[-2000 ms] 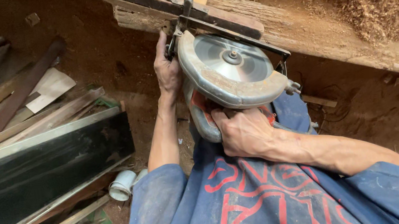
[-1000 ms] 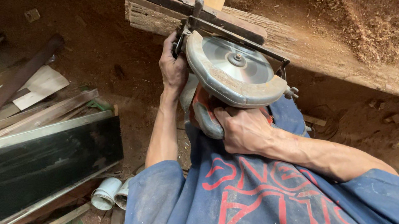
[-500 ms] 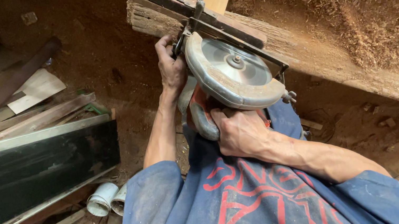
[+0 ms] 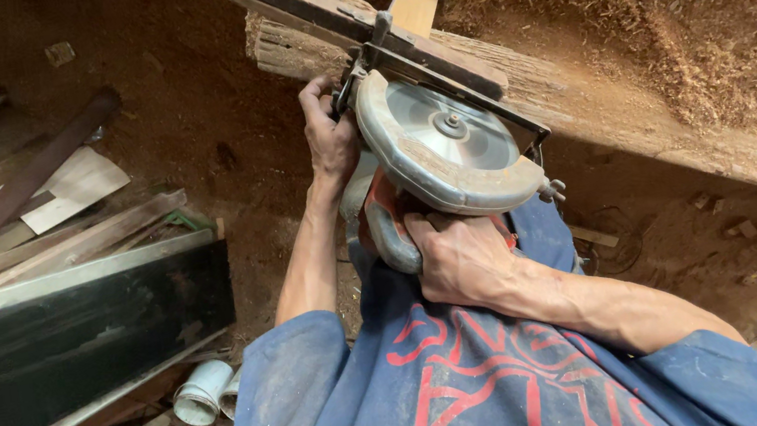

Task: The person uses a circular saw to cut a small wooden plank into several pieces while it is placed on a larger piece of wood.

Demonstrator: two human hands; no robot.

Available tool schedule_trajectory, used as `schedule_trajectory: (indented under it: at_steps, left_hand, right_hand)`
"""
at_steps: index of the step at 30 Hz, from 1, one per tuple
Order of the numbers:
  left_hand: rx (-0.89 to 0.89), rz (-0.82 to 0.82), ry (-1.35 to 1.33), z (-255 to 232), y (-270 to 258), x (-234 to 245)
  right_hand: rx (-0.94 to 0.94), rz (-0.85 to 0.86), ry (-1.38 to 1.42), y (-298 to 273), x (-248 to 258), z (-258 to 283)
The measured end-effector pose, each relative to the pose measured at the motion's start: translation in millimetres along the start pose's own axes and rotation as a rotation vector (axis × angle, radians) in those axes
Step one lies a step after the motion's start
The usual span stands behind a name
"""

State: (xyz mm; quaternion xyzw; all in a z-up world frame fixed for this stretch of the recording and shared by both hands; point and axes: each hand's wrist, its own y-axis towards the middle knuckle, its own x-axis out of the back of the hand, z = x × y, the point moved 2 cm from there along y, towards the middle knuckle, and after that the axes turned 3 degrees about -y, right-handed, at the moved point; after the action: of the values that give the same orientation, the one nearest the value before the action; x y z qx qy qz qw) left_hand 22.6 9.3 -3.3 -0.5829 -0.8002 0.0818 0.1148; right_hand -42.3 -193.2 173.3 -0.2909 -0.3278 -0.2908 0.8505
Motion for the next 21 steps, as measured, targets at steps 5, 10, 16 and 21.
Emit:
schedule_trajectory:
  at_steps: [5,10,16,21]
  left_hand:
    - [0.093,0.016,-0.04,-10.3,-4.3,-2.8]
    - [0.015,-0.085,0.0,-13.1,-15.7,-5.7]
    - [-0.075,-0.096,-0.361,-16.8,-41.3,-15.2]
    - [-0.289,-0.183,0.116,-30.3,-25.6,-17.9]
  right_hand:
    - [-0.067,0.056,-0.018,-3.8,2.3,-3.8]
    - [0.02,-0.037,-0.03,-9.7,18.2,-8.4]
    - [0.063,-0.072,0.038,-41.6,89.8,-29.9]
    - [-0.064,-0.16,0.162,-79.3,148.7,-64.5]
